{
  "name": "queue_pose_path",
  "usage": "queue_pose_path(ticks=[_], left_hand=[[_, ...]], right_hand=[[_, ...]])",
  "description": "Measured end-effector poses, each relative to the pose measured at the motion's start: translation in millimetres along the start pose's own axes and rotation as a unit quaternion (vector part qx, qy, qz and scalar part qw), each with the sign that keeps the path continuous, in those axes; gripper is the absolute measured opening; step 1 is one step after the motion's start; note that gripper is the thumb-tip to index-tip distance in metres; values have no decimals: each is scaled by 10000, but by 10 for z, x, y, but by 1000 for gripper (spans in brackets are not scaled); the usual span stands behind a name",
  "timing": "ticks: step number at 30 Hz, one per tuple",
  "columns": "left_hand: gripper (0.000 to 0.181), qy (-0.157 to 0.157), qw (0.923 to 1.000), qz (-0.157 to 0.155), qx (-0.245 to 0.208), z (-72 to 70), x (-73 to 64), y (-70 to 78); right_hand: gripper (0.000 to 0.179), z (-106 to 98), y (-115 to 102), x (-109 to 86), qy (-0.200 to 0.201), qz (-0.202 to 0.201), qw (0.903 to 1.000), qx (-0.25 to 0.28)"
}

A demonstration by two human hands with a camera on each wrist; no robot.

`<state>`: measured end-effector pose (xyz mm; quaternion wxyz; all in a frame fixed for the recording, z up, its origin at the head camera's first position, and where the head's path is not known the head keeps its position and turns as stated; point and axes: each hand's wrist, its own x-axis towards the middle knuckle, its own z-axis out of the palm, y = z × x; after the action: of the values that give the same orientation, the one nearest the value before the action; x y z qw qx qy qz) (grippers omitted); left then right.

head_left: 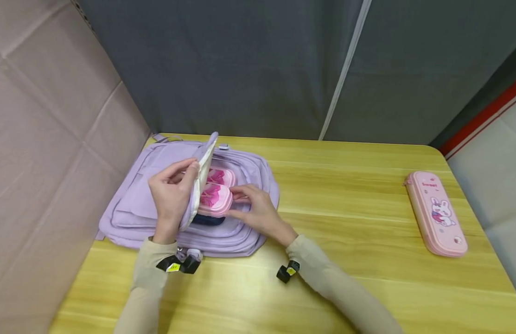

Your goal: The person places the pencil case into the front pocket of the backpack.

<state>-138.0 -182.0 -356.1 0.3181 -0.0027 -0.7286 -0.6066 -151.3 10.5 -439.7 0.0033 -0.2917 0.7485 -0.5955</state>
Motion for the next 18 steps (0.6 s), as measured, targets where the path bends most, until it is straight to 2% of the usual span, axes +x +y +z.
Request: queue_pose_path(ticks=[4, 10, 18], left_hand=[[15, -83, 9999, 76, -64, 11, -19, 5], [14, -46, 9999, 49, -88, 1, -31, 9], [15, 3, 10000, -69, -50, -37, -4, -3]], right_hand=[[55, 62, -23, 42, 1, 33, 9999, -147], [54, 109, -17, 58, -46, 67, 10000, -24], [46, 39, -24, -15, -112, -50, 9999, -80]])
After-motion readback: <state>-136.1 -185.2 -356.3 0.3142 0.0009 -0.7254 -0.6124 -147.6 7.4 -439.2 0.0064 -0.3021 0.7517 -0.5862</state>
